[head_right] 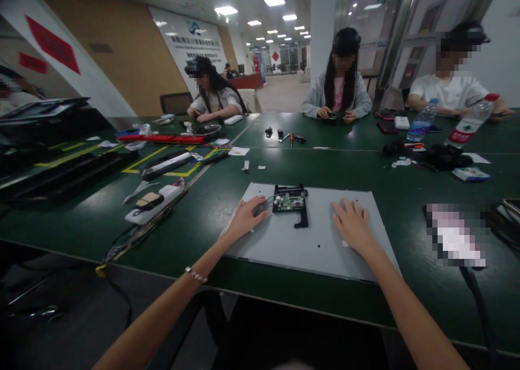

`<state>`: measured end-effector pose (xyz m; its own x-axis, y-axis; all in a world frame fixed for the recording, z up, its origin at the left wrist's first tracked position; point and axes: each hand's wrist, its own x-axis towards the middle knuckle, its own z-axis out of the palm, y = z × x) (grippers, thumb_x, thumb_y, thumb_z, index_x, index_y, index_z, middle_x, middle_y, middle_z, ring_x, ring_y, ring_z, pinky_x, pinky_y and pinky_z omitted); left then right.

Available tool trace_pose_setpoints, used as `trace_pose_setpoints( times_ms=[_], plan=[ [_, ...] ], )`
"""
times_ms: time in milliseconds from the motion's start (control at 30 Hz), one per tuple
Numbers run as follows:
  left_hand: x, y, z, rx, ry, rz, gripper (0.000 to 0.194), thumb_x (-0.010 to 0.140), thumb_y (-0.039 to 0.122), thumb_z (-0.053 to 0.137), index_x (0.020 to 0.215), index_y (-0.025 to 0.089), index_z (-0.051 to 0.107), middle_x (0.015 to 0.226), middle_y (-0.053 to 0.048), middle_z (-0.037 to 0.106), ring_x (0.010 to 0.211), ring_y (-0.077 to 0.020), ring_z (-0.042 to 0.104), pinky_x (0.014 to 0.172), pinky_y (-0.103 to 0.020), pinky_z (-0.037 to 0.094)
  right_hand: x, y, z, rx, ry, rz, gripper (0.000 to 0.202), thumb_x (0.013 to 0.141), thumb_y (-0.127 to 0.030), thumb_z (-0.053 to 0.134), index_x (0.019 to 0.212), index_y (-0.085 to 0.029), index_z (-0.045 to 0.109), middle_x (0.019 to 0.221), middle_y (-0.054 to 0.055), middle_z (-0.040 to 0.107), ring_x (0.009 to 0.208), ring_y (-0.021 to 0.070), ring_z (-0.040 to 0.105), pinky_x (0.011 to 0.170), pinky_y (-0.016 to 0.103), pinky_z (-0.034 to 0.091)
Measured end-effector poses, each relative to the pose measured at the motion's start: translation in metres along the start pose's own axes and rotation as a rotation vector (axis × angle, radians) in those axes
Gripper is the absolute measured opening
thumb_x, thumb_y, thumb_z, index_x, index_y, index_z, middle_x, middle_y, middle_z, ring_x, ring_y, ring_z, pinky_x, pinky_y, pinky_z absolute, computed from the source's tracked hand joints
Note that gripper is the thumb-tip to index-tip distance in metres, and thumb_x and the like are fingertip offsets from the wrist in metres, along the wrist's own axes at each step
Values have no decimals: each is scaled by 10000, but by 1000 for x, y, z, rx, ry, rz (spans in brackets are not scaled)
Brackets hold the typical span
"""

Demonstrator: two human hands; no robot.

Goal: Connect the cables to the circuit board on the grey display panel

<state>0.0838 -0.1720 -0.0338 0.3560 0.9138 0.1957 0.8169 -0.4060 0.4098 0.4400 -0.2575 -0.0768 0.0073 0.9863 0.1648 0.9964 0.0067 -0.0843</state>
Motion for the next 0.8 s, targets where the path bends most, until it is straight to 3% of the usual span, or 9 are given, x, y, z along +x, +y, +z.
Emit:
trace_pose_setpoints(
  times_ms=[467, 800],
  plan=[
    [6, -4, -8, -51, -41, 39, 383, 901, 228, 468, 1243, 282, 631, 1399, -28, 568, 1336, -203, 485, 1155, -505, 279, 0, -9, -8, 2, 11, 2, 498, 1005, -353, 276, 1455, -255, 465, 1520, 144, 404, 1397, 397, 317, 1057, 617, 311],
    [9, -6, -9, -40, -77, 53, 394, 920, 206, 436, 1259, 303, 614, 1428, -11, 540, 1362, -206, 452, 1137, -535, 294, -2, -6, -6, -24, 2, -36, 519, 1003, -372, 259, 1474, -246, 439, 1539, 146, 375, 1413, 409, 283, 1054, 630, 313]
  ],
)
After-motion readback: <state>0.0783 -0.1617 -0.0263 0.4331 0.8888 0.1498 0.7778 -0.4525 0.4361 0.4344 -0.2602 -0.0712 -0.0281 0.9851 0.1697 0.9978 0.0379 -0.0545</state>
